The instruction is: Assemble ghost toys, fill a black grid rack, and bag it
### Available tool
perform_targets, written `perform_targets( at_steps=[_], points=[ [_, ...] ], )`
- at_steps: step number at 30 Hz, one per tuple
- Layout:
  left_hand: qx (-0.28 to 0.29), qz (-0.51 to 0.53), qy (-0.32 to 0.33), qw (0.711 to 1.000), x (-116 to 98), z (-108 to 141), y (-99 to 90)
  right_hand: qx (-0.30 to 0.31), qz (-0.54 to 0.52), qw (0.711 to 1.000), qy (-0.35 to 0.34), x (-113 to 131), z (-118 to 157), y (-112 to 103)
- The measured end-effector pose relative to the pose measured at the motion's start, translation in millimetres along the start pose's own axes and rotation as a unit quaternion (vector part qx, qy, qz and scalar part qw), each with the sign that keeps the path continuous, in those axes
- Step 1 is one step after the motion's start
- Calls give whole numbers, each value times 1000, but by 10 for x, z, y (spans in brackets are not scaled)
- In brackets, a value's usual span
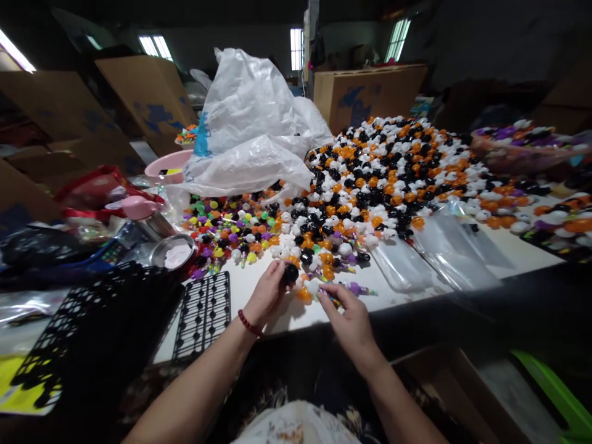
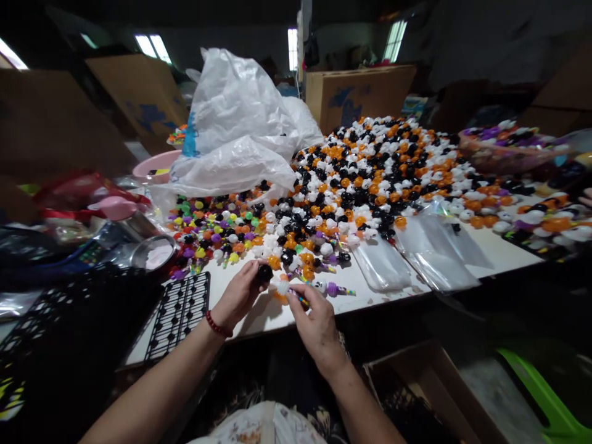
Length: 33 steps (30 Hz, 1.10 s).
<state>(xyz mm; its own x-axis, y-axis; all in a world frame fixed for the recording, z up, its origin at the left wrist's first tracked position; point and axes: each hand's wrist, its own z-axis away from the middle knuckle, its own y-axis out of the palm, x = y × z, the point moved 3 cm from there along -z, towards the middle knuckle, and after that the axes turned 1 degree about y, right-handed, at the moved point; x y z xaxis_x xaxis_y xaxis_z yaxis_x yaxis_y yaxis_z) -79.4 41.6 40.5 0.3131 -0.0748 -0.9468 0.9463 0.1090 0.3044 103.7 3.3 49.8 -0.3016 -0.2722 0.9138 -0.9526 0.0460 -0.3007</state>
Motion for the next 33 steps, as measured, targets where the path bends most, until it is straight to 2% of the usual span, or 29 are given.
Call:
perform_targets(
  at_steps=[2,5,17,24,27,33],
  points=[
    [2,-8,-5,1000,23,191,13,7,15,1000,-25,69,12,8],
    [13,-46,-9,999,59,335,24,24,31,998,-43,127,60,19],
    [33,-148,12,988,122,434,116,65,79,992,-76,117,106,-94],
    [-1,-279,96,955,142,476,112,86,38,996,3,84,97,-38],
    [-24,-300,96,949,220,487,125,98,8,995,36,94,120,23],
    [-56,-255,74,962,372,580,171,129,-31,989,63,122,191,225]
  ],
)
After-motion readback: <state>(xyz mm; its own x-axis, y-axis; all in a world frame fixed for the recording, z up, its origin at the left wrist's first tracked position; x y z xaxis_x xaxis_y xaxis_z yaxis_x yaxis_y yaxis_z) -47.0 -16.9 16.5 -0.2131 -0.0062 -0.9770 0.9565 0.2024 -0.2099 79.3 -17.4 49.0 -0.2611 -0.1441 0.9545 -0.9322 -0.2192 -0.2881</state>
